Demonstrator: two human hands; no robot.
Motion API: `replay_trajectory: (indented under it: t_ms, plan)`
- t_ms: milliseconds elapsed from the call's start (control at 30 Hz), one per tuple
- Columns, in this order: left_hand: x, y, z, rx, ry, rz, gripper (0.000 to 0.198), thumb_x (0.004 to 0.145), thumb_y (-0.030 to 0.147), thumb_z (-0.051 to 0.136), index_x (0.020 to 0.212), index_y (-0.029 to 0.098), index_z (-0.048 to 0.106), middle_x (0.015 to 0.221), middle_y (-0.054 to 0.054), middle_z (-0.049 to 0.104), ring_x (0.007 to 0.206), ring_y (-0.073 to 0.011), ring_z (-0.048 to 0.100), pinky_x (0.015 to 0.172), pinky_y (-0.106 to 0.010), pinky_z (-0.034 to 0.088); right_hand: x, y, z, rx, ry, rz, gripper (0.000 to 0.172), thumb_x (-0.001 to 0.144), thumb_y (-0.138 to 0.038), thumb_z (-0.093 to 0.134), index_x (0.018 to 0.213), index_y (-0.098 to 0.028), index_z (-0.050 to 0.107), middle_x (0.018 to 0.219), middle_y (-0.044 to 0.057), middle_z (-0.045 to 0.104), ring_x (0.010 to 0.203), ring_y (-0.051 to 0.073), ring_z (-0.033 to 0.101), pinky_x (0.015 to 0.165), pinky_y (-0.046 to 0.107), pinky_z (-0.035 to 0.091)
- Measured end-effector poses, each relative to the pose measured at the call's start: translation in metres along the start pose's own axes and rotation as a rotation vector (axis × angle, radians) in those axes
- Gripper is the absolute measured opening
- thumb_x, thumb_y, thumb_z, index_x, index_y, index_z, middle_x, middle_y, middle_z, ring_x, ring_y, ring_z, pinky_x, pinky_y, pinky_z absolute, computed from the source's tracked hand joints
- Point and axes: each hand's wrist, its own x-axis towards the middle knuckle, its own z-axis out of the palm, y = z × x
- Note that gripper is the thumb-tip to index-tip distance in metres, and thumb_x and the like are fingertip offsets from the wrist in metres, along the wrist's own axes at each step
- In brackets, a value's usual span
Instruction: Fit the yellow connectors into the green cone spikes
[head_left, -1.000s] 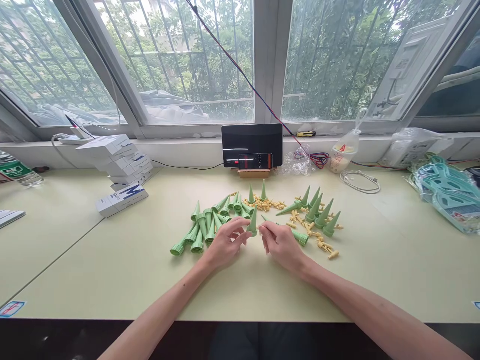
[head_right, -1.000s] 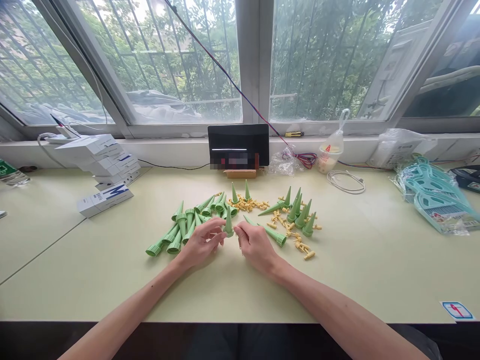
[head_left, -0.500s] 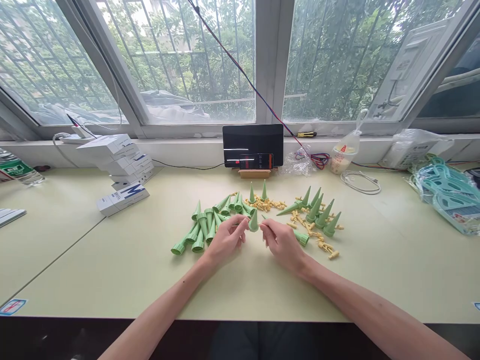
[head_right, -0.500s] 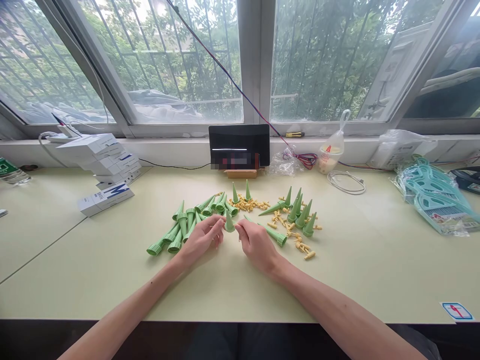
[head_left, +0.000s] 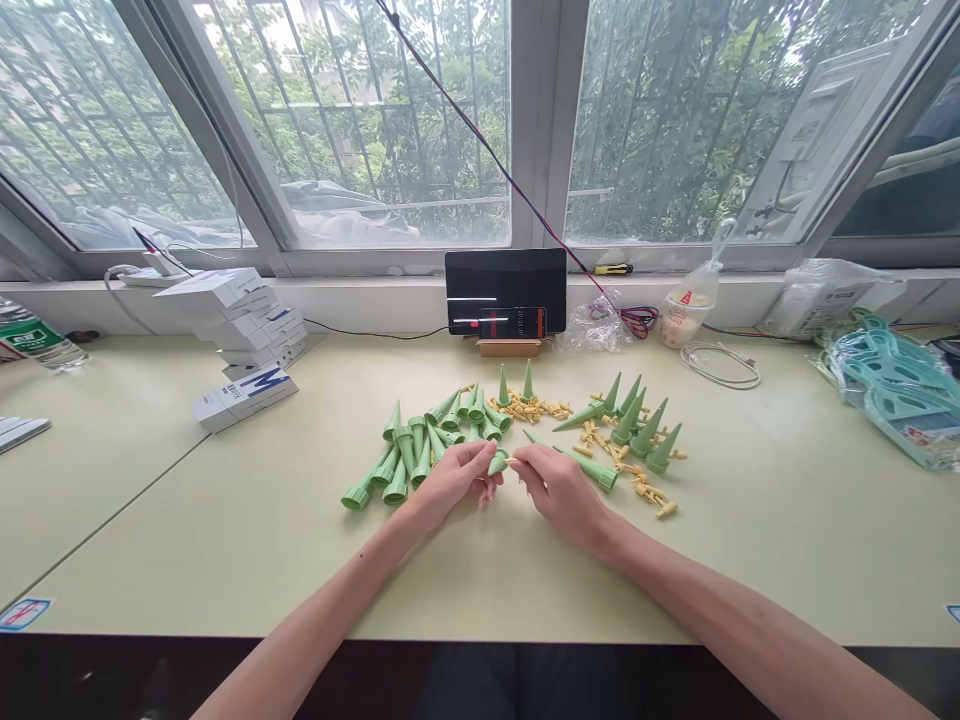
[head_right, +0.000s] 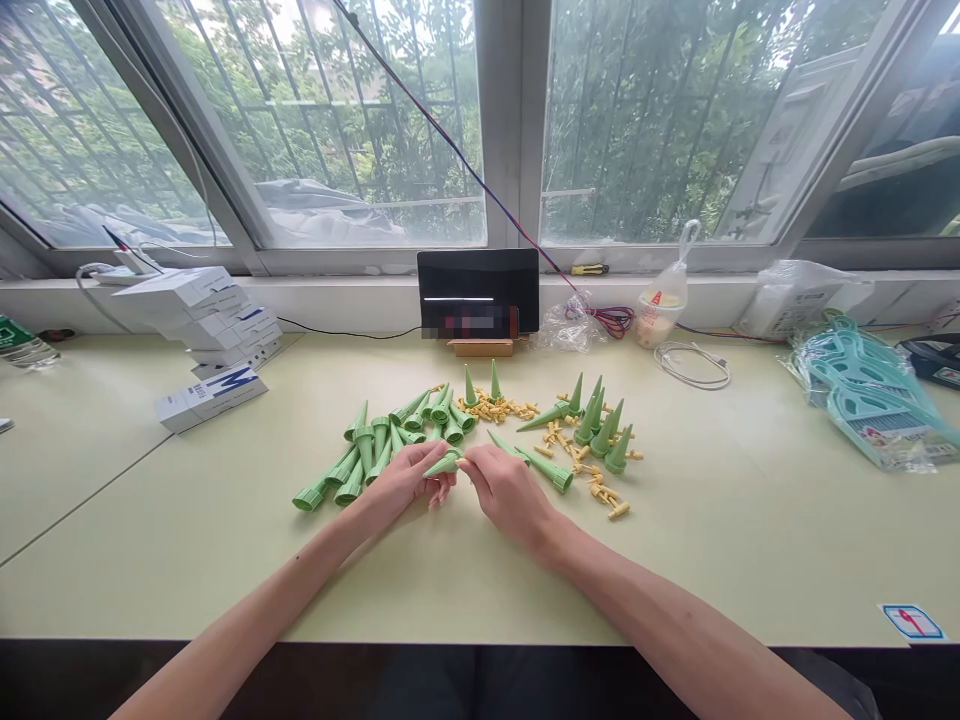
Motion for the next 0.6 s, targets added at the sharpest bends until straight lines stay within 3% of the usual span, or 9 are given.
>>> replay_trajectory:
  t_ms: [267, 433, 600]
  plan:
    - [-0.0018, -0.0014, 0.0001, -0.012, -0.042, 0.077, 0.041, 0.09, 0.053, 0.059, 0.084, 0.013, 0.062, 0.071, -0.003, 0.061, 0.056, -0.0101, 0.054, 0.054, -0.023, 0.046, 0.0, -0.0016, -0.0004, 0.01, -0.031, 0.025, 0.027, 0.104, -0.029, 0.039, 0.081, -0.021, 0.051, 0.075, 0.002, 0.057, 0.063, 0.015, 0.048, 0.061, 0.027, 0.039]
    - [-0.0025, -0.0003, 0.0001, 0.024, -0.013, 0.05, 0.041, 0.086, 0.055, 0.063, 0.092, 0.014, 0.063, 0.073, -0.002, 0.061, 0.055, -0.0103, 0.054, 0.056, -0.024, 0.046, -0.0008, -0.0018, -0.0002, 0.027, -0.036, 0.041, 0.028, 0.104, -0.029, 0.038, 0.081, -0.02, 0.051, 0.073, 0.002, 0.056, 0.062, 0.015, 0.047, 0.06, 0.027, 0.037]
    - [-0.003, -0.0035, -0.0025, 0.133, 0.022, 0.128, 0.04, 0.085, 0.05, 0.066, 0.105, 0.015, 0.063, 0.073, 0.0, 0.06, 0.06, -0.0118, 0.056, 0.06, -0.026, 0.049, -0.0012, 0.0001, 0.0004, 0.069, -0.047, 0.072, 0.027, 0.102, -0.026, 0.04, 0.077, -0.02, 0.049, 0.069, 0.0, 0.054, 0.06, 0.014, 0.045, 0.059, 0.026, 0.035]
